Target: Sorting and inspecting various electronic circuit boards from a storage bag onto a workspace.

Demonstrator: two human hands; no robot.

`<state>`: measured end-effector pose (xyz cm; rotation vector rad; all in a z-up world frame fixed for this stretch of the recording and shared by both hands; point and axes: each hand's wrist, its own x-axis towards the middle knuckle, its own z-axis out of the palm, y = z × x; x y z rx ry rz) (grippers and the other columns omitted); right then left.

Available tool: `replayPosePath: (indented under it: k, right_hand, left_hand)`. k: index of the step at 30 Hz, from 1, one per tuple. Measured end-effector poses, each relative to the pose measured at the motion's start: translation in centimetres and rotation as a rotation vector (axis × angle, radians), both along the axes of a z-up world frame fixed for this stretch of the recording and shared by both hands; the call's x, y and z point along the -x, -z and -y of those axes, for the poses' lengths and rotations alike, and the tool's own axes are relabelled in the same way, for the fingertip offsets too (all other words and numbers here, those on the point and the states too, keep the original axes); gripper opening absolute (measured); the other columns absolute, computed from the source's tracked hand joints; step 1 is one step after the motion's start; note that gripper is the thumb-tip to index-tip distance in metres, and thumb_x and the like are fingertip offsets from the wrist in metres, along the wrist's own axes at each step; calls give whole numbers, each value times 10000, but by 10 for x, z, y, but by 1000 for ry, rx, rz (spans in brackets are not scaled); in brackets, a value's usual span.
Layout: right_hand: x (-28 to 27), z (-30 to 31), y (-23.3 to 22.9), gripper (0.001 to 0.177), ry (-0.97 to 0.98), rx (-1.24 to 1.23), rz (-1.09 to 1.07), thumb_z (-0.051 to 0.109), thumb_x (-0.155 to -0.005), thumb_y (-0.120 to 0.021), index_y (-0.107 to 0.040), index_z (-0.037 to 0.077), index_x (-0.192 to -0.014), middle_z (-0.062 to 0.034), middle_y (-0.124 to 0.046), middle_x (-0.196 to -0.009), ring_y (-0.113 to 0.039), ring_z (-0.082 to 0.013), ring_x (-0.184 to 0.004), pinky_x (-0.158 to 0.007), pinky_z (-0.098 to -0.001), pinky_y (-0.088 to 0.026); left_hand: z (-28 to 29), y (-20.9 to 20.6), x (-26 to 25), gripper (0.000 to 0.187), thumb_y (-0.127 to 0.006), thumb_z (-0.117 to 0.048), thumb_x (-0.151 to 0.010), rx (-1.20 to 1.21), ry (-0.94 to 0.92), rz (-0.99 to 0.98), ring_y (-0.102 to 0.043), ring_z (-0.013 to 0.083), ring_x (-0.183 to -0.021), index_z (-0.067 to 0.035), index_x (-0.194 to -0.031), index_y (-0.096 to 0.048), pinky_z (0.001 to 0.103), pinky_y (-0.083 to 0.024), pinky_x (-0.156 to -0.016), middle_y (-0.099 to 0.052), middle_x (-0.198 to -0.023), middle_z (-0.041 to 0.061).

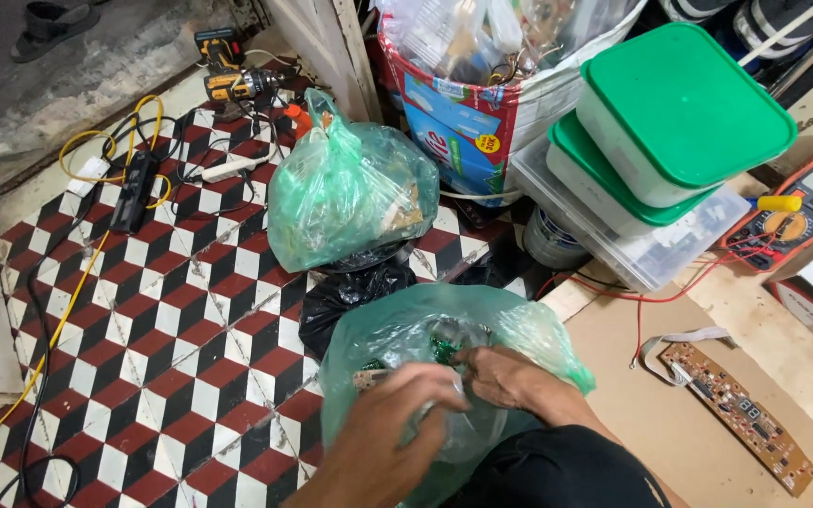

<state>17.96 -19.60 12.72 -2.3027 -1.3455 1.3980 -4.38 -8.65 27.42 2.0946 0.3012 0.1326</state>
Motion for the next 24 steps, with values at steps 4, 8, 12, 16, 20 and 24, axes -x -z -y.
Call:
replayPosePath:
  k: [4,8,12,16,20,24]
  right_hand:
    - [-1,12,15,300,-82,-215,100,420,-1039,-580,-720,154,-1027,-77,-840,-1014,-715,-345,-832,-799,-495,-578]
    - [10,23,-17,358,-50,91,139,180,-948,-531,-753,202,-1228,-51,-808,-1088,-718,-324,-943,-853,-463,-562]
    - [16,21,-40,673,-95,132,121,226,-906,-657,-603,317,-1570,-16,-757,-1377,-710,-310,-1234,-1049,-448,-579]
    - [34,19,-47,802,-77,130,-134,219,-965,-695,-485,428,-1710,45,-779,-1136,-695,-175,-1001,-894,-316,-514]
    - [43,20,-31,86,-127,-31,-407,263,-978,-691,-728,211,-1036,91,-648,-832,-571,-111,-773,-737,-298,-452]
    - [51,18,-53,649,-81,191,-341,209,-955,-668,-681,423,-1568,169,-780,-1359,-686,-85,-1143,-1011,-246,-546]
  left_hand:
    - [-8,103,-49,223,-466,-170,-981,-159,58,-48,-672,345,-814,-140,-1069,-669,552,-550,-739,-697,-1020,106]
    - [-34,179,-52,514,-247,-411,-1150,-374,144,-714,-732,339,-1073,-167,-1203,-696,534,-551,-1014,-748,-1268,88]
    - [-68,213,-8,629,-451,-513,-1152,-567,130,-643,-762,385,-872,-40,-923,-797,513,-580,-907,-814,-969,173]
    - [-43,113,-26,585,-367,-559,-1139,-546,-6,-716,-728,393,-858,-156,-971,-757,556,-543,-914,-811,-971,135]
    - [-31,141,-42,182,-548,-238,-1027,-587,201,-12,-665,268,-889,-75,-1063,-621,423,-571,-849,-678,-1028,96]
    - [-67,242,-37,345,-555,-246,-977,-685,442,-535,-746,437,-874,-33,-966,-826,588,-603,-782,-809,-1058,162]
